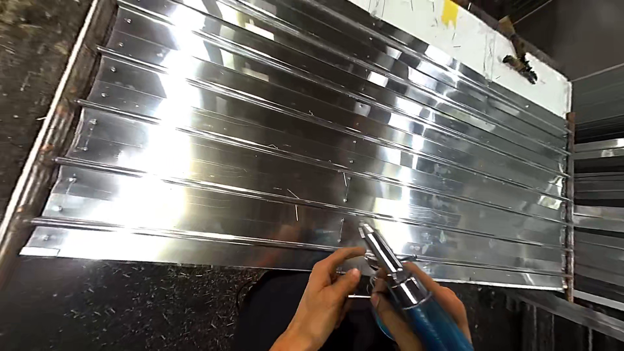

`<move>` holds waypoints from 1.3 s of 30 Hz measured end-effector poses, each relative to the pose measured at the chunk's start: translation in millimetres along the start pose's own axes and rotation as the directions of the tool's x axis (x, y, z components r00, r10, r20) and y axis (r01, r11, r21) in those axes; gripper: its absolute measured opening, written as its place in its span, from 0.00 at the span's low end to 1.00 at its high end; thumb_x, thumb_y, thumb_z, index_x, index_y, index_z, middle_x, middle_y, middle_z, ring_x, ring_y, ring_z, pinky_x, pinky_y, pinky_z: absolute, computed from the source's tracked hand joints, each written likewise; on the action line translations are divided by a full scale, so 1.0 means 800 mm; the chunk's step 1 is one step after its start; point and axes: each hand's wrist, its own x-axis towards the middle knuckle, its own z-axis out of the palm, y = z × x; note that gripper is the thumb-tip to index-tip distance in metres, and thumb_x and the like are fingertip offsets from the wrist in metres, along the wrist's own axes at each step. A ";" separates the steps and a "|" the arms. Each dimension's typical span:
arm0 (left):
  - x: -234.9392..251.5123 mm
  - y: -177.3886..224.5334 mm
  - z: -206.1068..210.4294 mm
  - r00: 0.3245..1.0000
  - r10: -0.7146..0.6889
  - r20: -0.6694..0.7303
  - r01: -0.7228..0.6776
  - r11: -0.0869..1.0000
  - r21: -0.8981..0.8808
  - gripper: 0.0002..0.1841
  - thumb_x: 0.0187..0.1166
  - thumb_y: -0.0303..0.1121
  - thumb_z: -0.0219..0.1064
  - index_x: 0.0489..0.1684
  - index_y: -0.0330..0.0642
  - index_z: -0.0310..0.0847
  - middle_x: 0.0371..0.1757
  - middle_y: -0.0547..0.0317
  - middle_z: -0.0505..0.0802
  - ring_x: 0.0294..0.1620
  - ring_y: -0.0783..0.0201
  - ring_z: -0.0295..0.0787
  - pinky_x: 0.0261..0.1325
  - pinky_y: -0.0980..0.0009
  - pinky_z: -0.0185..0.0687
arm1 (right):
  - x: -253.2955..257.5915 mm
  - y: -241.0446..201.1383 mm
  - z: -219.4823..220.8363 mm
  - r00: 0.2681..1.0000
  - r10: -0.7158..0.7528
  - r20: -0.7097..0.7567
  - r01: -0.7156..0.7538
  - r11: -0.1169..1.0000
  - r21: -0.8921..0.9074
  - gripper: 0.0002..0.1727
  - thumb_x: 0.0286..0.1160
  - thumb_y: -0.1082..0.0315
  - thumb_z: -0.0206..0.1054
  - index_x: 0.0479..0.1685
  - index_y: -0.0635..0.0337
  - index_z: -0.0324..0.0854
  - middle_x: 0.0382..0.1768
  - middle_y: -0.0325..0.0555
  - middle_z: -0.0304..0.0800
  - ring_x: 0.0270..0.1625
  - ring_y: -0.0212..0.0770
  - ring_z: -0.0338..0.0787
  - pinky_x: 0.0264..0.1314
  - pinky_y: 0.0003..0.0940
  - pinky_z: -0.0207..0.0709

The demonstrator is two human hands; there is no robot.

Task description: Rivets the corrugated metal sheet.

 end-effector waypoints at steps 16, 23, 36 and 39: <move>0.029 0.059 -0.001 0.883 0.215 -0.416 -0.251 0.967 -0.032 0.12 0.81 0.34 0.67 0.29 0.38 0.91 0.09 0.64 0.75 0.06 0.76 0.62 0.08 0.79 0.59 | 0.007 -0.011 -0.012 0.992 -0.108 0.059 0.115 0.984 -0.134 0.16 0.72 0.56 0.77 0.45 0.62 0.92 0.34 0.44 0.97 0.37 0.26 0.94 0.40 0.25 0.89; 0.071 0.068 -0.006 0.852 0.133 -0.506 -0.190 0.980 -0.062 0.12 0.80 0.30 0.66 0.25 0.37 0.90 0.08 0.63 0.73 0.05 0.75 0.61 0.07 0.79 0.58 | 0.044 0.007 -0.009 0.995 -0.010 0.101 0.030 0.978 -0.205 0.17 0.69 0.57 0.77 0.45 0.63 0.93 0.33 0.46 0.97 0.36 0.27 0.94 0.39 0.24 0.88; 0.245 0.083 -0.040 0.896 -0.264 -0.356 0.237 0.964 -0.119 0.16 0.89 0.35 0.57 0.36 0.38 0.91 0.11 0.65 0.72 0.06 0.73 0.59 0.07 0.77 0.56 | 0.200 0.067 -0.028 0.958 0.270 0.101 -0.228 0.923 -0.311 0.15 0.65 0.64 0.80 0.48 0.61 0.93 0.33 0.40 0.97 0.33 0.29 0.94 0.37 0.32 0.91; 0.331 0.097 -0.044 0.912 -0.354 -0.206 0.340 0.935 -0.100 0.16 0.93 0.36 0.53 0.42 0.40 0.87 0.12 0.63 0.70 0.08 0.72 0.60 0.10 0.77 0.57 | 0.274 0.107 -0.042 0.965 0.262 0.004 -0.241 0.894 -0.377 0.13 0.65 0.57 0.79 0.44 0.54 0.92 0.30 0.31 0.95 0.30 0.25 0.92 0.33 0.28 0.90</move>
